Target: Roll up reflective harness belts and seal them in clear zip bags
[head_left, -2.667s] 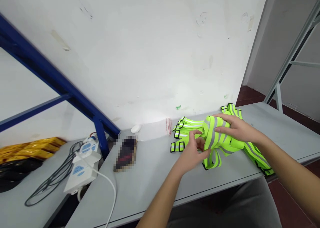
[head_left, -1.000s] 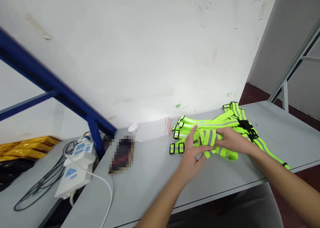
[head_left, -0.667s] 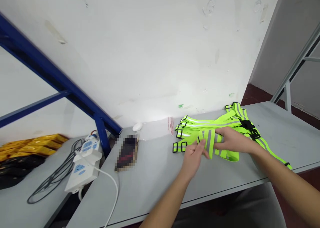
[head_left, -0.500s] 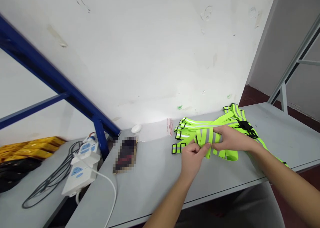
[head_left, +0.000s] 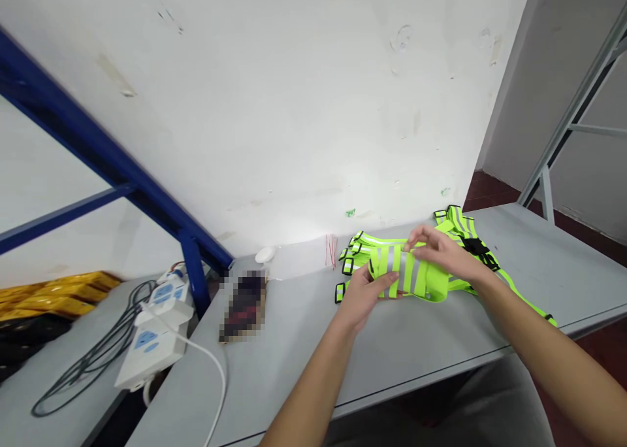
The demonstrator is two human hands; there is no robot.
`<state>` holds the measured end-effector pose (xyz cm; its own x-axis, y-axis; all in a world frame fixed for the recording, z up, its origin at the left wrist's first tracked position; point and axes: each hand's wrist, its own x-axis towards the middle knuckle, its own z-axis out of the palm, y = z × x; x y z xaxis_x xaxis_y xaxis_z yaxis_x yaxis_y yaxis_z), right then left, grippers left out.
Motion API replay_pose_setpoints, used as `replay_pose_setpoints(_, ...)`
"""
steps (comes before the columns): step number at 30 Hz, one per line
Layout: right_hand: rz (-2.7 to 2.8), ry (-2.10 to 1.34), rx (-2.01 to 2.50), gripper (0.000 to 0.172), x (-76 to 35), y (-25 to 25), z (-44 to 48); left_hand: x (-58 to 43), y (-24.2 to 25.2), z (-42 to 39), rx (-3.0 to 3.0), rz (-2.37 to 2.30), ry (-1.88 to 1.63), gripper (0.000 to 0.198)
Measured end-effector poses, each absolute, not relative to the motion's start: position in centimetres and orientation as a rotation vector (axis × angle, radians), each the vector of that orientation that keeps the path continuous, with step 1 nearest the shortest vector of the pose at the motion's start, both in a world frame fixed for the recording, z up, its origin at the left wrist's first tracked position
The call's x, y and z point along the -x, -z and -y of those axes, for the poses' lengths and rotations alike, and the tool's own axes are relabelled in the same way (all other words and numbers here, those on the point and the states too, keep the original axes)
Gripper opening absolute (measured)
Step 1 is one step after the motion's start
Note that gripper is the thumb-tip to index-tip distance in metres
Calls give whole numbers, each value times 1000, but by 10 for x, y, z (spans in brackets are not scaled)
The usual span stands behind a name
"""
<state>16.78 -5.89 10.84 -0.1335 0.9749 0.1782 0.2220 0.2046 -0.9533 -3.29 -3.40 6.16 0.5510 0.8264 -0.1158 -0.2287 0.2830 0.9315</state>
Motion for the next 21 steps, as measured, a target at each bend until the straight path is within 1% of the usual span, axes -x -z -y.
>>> replay_pose_setpoints(3,1196,-966,1100,29,-178,-96,57,31,-51,33,-948,-667,-894,38)
replay_pose_setpoints(5,1151,-1020,1191,44,-184,-87,63,31,-44,32,-964,-633,-950,37)
replay_pose_setpoints(7,1148,-1272,1274,60,-187,-80,72,34,-41,32,-1057,-600,-961,34)
replay_pose_setpoints(8,1125,-1421,1280,64,-187,-77,76,36,-40,33,-1123,-588,-956,33)
replay_pose_setpoints(11,1040,-1742,1216,67,-182,-71,83,43,-44,35,-1336,-581,-939,28)
replay_pose_setpoints(15,1070,-1926,1138,58,-174,-66,81,49,-53,40,-1538,-584,-885,28)
replay_pose_setpoints(17,1091,-1992,1134,56,-172,-66,79,50,-54,42,-1591,-563,-862,29)
replay_pose_setpoints(19,1093,-2042,1158,62,-171,-67,77,50,-53,43,-1624,-508,-865,30)
replay_pose_setpoints(21,1104,-2103,1194,73,-172,-68,76,50,-52,44,-1641,-429,-898,28)
